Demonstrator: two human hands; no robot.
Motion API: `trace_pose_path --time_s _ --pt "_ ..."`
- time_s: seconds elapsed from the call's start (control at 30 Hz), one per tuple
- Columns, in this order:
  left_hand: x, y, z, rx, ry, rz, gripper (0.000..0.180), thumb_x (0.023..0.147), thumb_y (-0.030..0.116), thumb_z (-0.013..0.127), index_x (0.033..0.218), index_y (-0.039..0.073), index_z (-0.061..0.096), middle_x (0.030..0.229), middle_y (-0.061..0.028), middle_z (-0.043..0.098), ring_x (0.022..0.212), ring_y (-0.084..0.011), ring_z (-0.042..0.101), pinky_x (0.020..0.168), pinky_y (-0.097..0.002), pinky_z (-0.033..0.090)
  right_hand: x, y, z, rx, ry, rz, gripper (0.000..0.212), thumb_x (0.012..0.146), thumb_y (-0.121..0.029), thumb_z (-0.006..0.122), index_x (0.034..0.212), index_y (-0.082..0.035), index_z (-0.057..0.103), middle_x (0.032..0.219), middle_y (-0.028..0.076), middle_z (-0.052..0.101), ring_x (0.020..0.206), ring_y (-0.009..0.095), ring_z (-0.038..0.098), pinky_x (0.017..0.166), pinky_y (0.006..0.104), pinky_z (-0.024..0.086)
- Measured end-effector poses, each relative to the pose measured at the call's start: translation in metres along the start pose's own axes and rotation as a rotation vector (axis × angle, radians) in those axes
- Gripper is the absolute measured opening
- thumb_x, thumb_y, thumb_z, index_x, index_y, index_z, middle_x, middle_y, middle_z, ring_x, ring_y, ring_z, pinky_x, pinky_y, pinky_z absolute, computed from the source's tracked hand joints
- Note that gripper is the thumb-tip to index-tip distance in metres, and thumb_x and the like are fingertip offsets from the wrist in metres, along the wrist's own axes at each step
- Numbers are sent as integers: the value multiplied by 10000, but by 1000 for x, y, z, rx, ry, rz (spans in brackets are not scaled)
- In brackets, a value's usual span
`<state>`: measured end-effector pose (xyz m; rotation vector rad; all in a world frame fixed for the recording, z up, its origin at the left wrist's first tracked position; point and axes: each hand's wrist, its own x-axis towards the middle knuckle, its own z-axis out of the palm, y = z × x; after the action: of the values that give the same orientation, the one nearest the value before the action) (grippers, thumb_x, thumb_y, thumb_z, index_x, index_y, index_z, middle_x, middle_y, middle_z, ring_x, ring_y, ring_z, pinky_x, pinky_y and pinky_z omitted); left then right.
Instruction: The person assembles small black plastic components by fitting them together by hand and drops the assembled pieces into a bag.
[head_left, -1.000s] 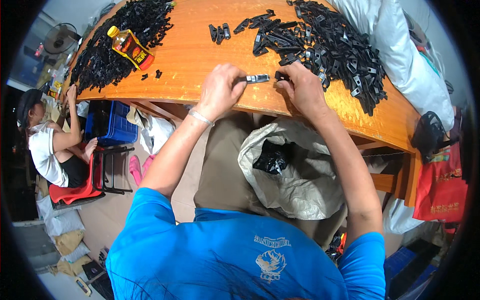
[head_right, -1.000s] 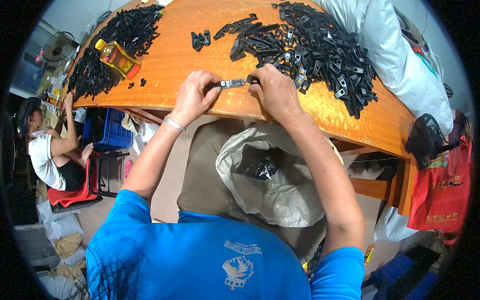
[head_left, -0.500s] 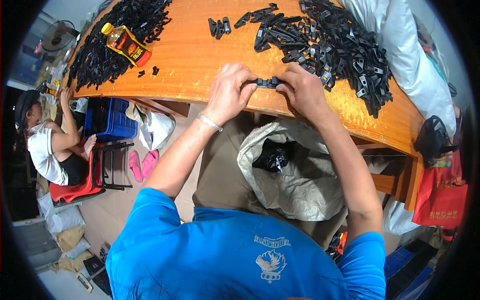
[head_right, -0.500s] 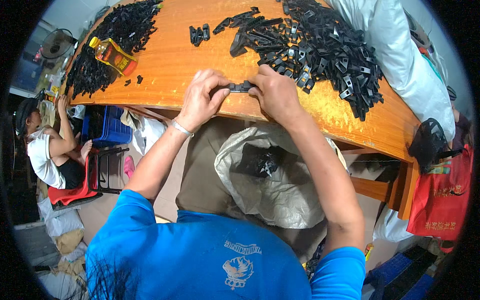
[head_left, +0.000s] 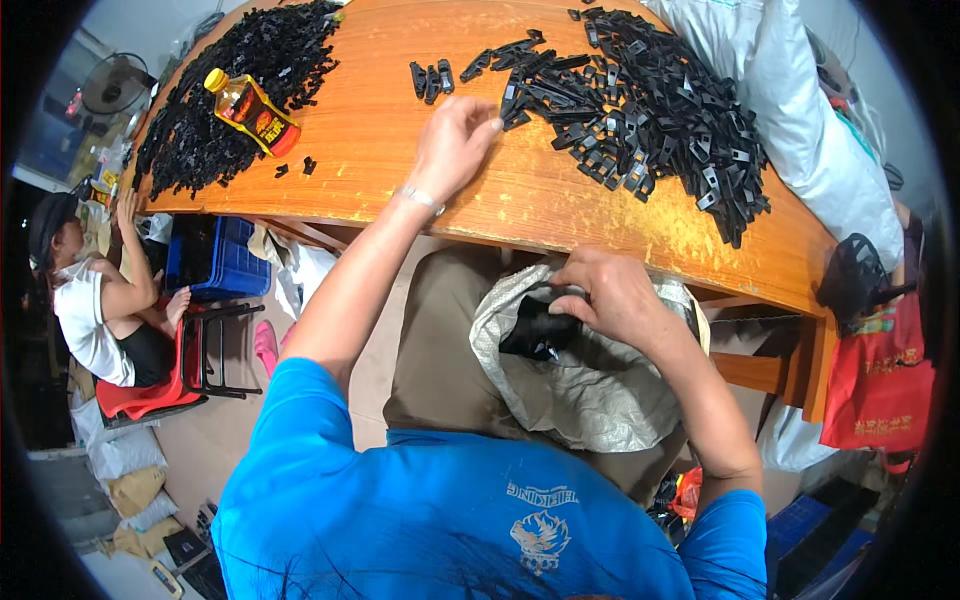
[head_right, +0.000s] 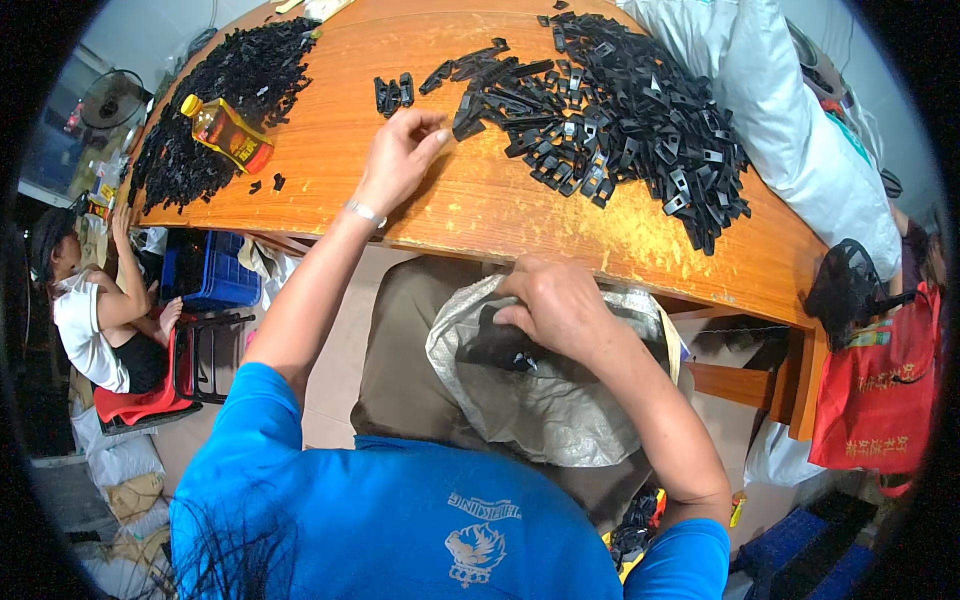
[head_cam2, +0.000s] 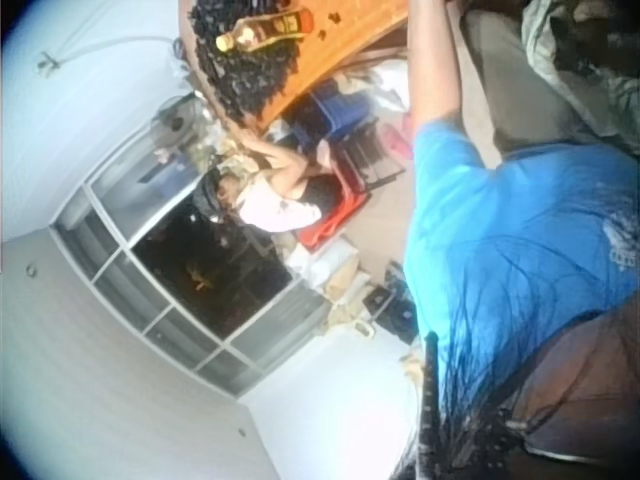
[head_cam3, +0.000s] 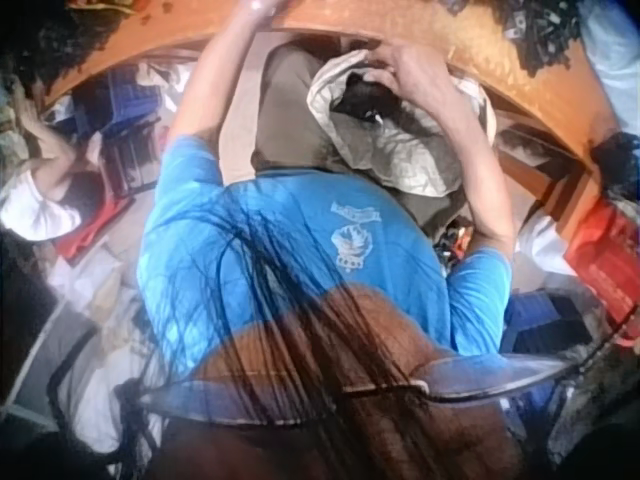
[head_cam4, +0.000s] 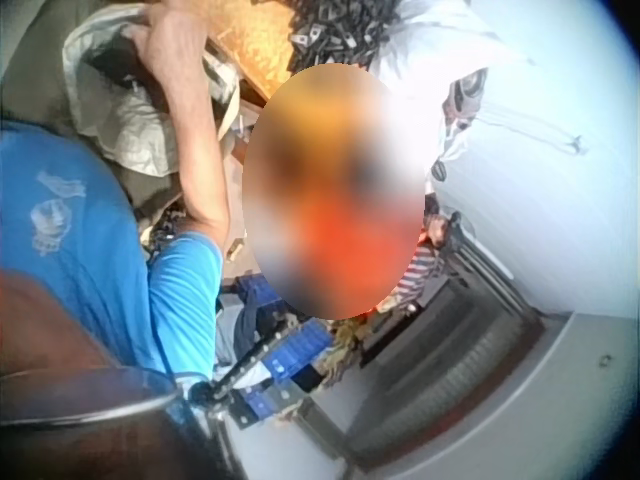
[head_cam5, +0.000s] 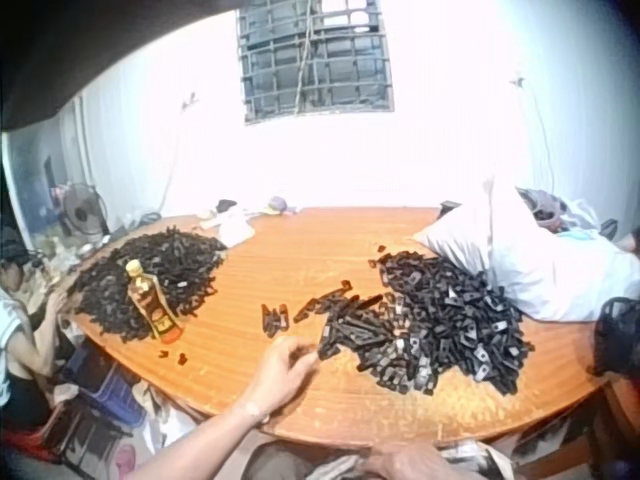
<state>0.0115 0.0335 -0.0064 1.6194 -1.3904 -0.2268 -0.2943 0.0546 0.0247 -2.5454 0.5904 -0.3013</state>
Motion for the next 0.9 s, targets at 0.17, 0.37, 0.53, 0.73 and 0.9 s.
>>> trace_pose_path --time_s 0.17,0.37,0.53,0.73,0.9 --pt "18 -4 29 328 20 137 257 888 144 818 1115 38 764 1058 -176 731 953 -352 724 859 -415 578 42 19 -14 -85 182 30 184 887 -233 794 981 -74 793 969 150 714 885 390 719 790 488 578" --pt "8 12 29 154 -64 31 202 881 78 804 1069 26 751 901 -133 741 812 -288 715 773 -381 574 108 56 -20 -162 411 85 151 908 -176 762 991 -52 789 964 164 695 878 398 714 794 493 575" --pt "6 -1 24 64 -51 -3 147 911 74 780 1048 24 758 853 -107 732 766 -239 702 744 -353 573 143 51 -4 -267 317 90 165 903 -68 678 1052 -62 748 1106 200 676 889 412 737 773 504 598" --pt "29 13 20 206 -16 116 131 919 90 760 1034 27 768 969 -121 725 825 -262 728 764 -375 585 146 48 10 -334 354 53 78 920 -45 593 943 -24 664 1092 199 659 871 398 744 743 504 600" --pt "66 31 46 227 -294 310 182 882 123 795 1042 37 780 996 -134 716 935 -315 729 847 -400 582 123 28 19 -271 350 29 104 930 -52 573 962 -6 662 1084 212 646 887 394 724 754 495 591"
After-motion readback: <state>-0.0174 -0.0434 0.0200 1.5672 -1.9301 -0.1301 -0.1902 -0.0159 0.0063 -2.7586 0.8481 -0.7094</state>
